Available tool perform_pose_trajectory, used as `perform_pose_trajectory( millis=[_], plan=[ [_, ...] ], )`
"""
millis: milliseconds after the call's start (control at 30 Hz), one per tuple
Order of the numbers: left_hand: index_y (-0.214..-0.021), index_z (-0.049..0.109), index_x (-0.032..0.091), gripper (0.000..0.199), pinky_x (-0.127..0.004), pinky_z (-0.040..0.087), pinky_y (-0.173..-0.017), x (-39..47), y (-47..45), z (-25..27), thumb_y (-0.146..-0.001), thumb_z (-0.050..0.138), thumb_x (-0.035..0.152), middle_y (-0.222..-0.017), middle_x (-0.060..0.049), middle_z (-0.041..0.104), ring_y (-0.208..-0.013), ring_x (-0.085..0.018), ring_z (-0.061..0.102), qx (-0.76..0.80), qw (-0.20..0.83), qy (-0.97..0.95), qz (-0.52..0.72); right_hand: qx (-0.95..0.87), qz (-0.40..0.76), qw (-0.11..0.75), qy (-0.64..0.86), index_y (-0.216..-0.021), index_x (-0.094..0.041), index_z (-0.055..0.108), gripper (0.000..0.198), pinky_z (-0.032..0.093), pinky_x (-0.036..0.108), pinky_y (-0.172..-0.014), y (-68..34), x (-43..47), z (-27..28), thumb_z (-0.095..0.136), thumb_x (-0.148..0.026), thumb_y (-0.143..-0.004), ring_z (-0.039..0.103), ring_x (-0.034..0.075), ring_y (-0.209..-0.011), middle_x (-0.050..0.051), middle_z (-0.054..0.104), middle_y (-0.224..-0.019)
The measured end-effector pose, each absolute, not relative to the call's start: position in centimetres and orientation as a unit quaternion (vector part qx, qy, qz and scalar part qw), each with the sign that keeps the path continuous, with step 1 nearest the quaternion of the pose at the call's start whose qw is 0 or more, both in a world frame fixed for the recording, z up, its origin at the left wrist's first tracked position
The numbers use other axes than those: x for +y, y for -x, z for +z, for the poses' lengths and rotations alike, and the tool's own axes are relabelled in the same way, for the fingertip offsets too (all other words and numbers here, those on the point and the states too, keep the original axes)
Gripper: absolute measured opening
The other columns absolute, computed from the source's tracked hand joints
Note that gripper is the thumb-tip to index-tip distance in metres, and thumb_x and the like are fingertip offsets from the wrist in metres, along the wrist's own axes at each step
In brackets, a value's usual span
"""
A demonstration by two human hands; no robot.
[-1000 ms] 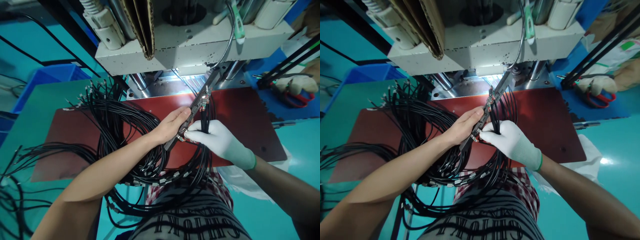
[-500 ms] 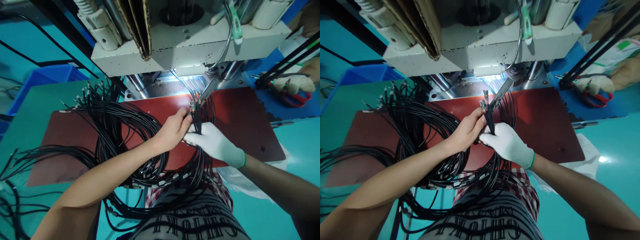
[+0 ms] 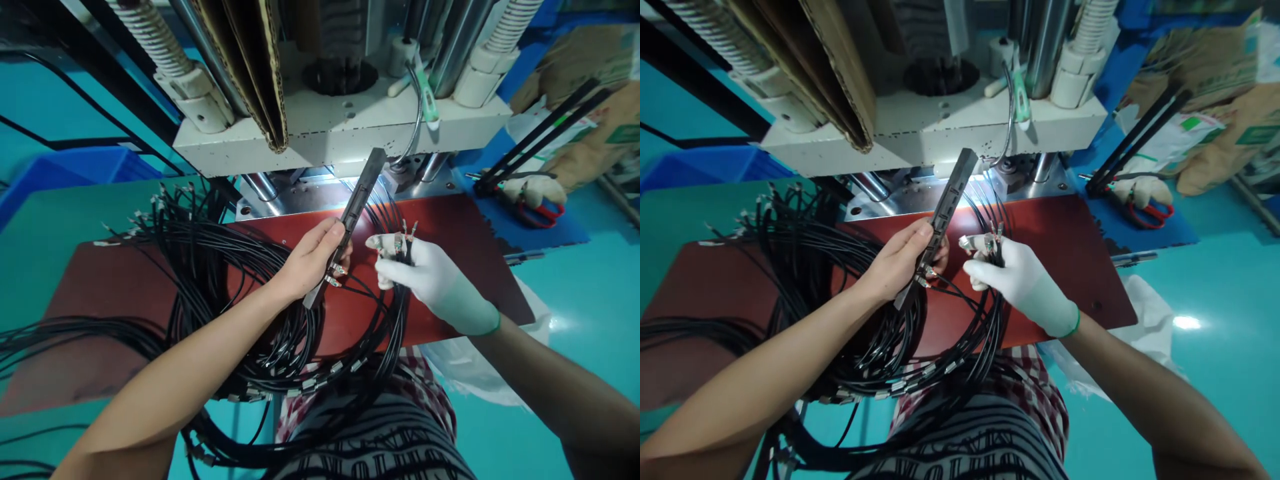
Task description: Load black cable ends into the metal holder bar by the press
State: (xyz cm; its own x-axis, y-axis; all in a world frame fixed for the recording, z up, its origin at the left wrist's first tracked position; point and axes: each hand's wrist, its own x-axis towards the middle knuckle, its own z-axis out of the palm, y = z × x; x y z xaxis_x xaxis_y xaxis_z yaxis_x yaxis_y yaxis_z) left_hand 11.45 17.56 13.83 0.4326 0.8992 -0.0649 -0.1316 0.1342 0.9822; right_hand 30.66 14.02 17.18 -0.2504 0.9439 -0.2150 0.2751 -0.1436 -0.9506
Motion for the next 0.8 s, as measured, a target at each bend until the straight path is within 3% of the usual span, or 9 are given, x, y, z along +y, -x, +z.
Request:
perform_pose_trajectory(
  millis=[167, 367, 533, 633, 800],
  plan=[
    [-0.079, 0.044, 0.017, 0.036, -0.016, 0.038, -0.041, 17.5, -11.4, 13.9, -0.091, 0.048, 0.050, -0.063, 0.005, 0.046, -0.047, -0.005, 0.049, 0.344, 0.680, -0.520, 0.387, -0.617, 0.477, 0.326, 0.535, -0.075, -0.015, 0.066, 0.011, 0.049, 0.023, -0.068, -29.9, 13.5, 16.6, 0.071, -0.025, -0.078, 0.061, 0.012, -0.064, -0.002, 0.065, -0.065],
    [-0.078, 0.045, 0.017, 0.039, -0.016, 0.038, -0.040, 17.5, -11.3, 13.7, -0.092, 0.046, 0.054, -0.061, 0.003, 0.050, -0.046, -0.007, 0.048, 0.356, 0.667, -0.543, 0.365, -0.599, 0.477, 0.370, 0.526, -0.092, -0.020, 0.073, 0.018, 0.049, 0.020, -0.056, -29.0, 13.3, 16.6, 0.072, -0.031, -0.078, 0.063, 0.011, -0.058, -0.003, 0.069, -0.068],
    [-0.079, 0.051, 0.016, 0.040, -0.017, 0.040, -0.042, 17.4, -11.2, 13.5, -0.091, 0.047, 0.054, -0.063, 0.002, 0.051, -0.048, -0.007, 0.048, 0.360, 0.655, -0.551, 0.371, -0.719, 0.293, 0.353, 0.522, -0.089, -0.020, 0.075, 0.016, 0.050, 0.024, -0.076, -28.5, 13.3, 16.8, 0.069, -0.033, -0.081, 0.068, 0.016, -0.083, 0.002, 0.073, -0.090],
    [-0.079, 0.050, 0.016, 0.041, -0.017, 0.040, -0.041, 17.3, -11.3, 13.7, -0.090, 0.048, 0.055, -0.068, 0.001, 0.052, -0.049, -0.007, 0.050, 0.357, 0.672, -0.535, 0.368, -0.767, 0.215, 0.302, 0.523, -0.078, -0.016, 0.073, 0.023, 0.046, 0.027, -0.072, -28.5, 13.5, 16.8, 0.059, -0.031, -0.087, 0.064, 0.016, -0.075, 0.005, 0.070, -0.080],
    [-0.081, 0.049, 0.016, 0.039, -0.018, 0.040, -0.041, 17.2, -11.5, 13.7, -0.090, 0.048, 0.054, -0.068, 0.003, 0.048, -0.048, -0.006, 0.049, 0.350, 0.675, -0.535, 0.368, -0.709, 0.382, 0.261, 0.532, -0.065, -0.015, 0.058, 0.028, 0.039, 0.024, -0.055, -28.2, 14.1, 16.8, 0.058, -0.033, -0.086, 0.054, 0.010, -0.053, -0.002, 0.060, -0.057]
  ],
)
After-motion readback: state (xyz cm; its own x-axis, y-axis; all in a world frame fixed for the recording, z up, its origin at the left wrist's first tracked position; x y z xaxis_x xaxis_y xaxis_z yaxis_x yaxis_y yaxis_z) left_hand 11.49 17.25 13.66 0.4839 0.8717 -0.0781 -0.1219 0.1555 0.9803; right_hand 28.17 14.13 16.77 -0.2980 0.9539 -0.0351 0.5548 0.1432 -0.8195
